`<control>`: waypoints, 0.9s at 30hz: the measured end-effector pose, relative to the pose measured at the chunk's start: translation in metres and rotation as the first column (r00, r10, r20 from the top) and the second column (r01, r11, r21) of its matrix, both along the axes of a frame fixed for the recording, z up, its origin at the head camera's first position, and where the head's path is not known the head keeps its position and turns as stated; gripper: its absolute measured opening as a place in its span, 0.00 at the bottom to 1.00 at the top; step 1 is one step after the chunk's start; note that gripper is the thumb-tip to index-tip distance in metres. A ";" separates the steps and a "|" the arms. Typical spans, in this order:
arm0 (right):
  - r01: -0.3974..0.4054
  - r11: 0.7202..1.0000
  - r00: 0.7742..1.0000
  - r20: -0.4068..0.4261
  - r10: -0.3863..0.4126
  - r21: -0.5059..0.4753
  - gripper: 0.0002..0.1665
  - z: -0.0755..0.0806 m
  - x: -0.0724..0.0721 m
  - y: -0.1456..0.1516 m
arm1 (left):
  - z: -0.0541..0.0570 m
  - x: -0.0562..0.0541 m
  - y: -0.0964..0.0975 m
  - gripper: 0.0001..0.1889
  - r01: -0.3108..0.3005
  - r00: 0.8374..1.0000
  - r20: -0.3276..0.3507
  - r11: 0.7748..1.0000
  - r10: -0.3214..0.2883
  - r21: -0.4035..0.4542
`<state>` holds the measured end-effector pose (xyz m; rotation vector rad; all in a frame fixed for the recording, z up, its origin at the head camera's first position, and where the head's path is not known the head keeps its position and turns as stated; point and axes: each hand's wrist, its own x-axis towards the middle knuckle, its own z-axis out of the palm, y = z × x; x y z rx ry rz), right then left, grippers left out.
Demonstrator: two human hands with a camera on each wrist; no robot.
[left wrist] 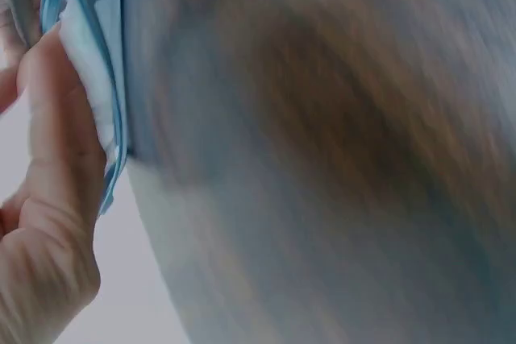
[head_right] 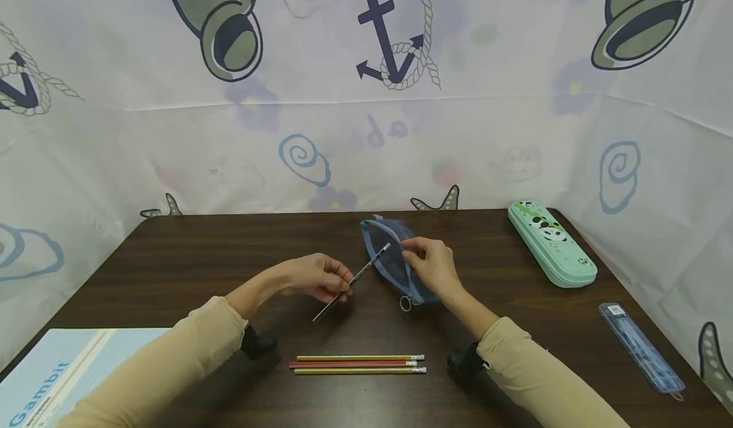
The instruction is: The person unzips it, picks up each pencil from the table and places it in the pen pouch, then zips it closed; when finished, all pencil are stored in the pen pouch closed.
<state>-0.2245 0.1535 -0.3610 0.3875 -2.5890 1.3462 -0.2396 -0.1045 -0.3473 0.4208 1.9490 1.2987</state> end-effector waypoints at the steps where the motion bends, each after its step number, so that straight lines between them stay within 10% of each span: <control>1: 0.000 1.000 1.000 0.002 0.000 0.002 0.12 0.000 0.000 -0.001 | -0.002 -0.001 0.004 0.13 -0.049 0.998 0.040 0.998 0.047 0.039; 8: -0.008 1.000 1.000 0.011 0.009 -0.007 0.12 0.002 0.002 -0.005 | -0.006 -0.008 0.040 0.21 -0.386 0.902 0.289 0.898 0.319 0.213; 15: -0.038 0.999 0.999 0.020 0.038 -0.009 0.13 0.005 0.004 -0.007 | -0.010 -0.013 0.069 0.23 -0.568 0.806 0.360 0.786 0.470 0.246; 27: -0.048 0.999 0.998 0.038 0.048 -0.015 0.12 0.004 0.006 -0.009 | -0.018 -0.008 0.098 0.30 -0.629 0.776 0.295 0.721 0.558 0.291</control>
